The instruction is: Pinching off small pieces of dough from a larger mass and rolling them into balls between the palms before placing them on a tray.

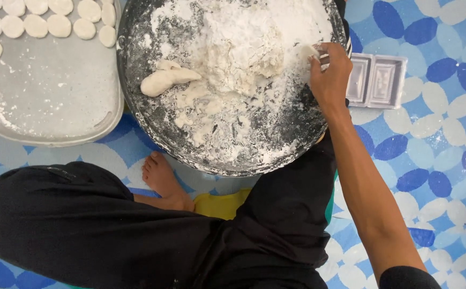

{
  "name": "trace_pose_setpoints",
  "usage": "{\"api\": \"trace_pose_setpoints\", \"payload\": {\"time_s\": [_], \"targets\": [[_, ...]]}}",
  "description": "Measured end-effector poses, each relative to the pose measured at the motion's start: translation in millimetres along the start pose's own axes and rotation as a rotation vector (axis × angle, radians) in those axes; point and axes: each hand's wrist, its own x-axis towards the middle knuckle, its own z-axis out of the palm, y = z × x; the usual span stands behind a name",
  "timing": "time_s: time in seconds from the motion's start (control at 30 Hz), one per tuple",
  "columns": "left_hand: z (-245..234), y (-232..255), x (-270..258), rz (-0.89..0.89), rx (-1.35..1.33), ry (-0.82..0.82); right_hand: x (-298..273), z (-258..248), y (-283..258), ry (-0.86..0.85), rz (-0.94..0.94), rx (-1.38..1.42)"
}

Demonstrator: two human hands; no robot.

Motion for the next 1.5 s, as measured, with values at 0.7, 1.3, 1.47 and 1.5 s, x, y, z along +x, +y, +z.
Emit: {"api": "trace_pose_setpoints", "payload": {"time_s": [0.7, 1.3, 1.47, 1.5], "targets": [[-157.0, 490.5, -268.5, 0.471, 0.443, 0.707, -9.2, 6.5, -4.8, -0.051, -0.106, -0.180], [-268.3, 385.5, -190.0, 0.253, 1.023, 0.874, -37.1, 26.4, -18.8, -0.307, 0.046, -0.326], [-271.8, 373.4, -186.5, 0.293, 1.042, 0.843, -42.0, 29.8, -13.2, -0.402, 0.075, -0.302], [-270.7, 371.1, -186.2, 0.296, 1.037, 0.835, -44.7, 29.1, -10.7, -0.412, 0.075, -0.268]]}}
